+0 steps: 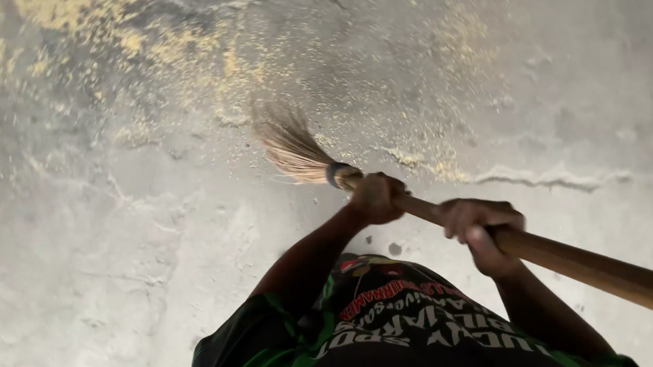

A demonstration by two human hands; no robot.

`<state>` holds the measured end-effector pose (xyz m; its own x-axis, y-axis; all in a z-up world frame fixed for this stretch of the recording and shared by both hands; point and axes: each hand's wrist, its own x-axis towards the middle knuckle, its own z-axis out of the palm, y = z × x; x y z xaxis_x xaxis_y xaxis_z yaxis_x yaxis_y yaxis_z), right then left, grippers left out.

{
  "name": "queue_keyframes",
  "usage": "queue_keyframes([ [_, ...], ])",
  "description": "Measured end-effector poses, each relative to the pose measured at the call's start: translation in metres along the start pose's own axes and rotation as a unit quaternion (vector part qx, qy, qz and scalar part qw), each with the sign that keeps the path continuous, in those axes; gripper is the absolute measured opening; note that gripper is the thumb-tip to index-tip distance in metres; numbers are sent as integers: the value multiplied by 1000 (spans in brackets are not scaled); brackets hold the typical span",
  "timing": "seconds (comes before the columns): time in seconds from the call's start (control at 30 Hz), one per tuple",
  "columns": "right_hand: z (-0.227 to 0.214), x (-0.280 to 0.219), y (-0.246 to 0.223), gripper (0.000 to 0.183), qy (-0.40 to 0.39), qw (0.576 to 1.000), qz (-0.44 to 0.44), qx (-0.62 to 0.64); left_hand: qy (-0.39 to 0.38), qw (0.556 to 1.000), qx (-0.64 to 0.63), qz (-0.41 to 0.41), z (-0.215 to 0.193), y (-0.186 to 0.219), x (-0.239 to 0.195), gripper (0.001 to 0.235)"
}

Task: The person is sweeping the floor with a broom.

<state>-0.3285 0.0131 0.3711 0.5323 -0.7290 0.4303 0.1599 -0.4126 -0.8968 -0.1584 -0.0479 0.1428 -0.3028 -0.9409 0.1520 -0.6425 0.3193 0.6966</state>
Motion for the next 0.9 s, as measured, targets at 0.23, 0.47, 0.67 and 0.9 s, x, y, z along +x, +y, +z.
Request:
queue_keyframes([
  [0.23, -27, -117, -65, 31, 324, 941, -88, -39, -204, 952, -128, 187, 82, 145, 24, 16],
  [0.47, 36, -184, -60, 34, 464, 844, -42, -265, -458, 840, -138, 254, 137, 186, -7, 9],
  [0.67, 95, -177, -2, 33, 412, 851, 93, -312, -501, 808, -40, 307, 202, 60, -62, 16],
  [0.9, 154, -117, 96, 23, 393, 900, 145, -125, -368, 898, -93, 225, 82, -118, -91, 13],
])
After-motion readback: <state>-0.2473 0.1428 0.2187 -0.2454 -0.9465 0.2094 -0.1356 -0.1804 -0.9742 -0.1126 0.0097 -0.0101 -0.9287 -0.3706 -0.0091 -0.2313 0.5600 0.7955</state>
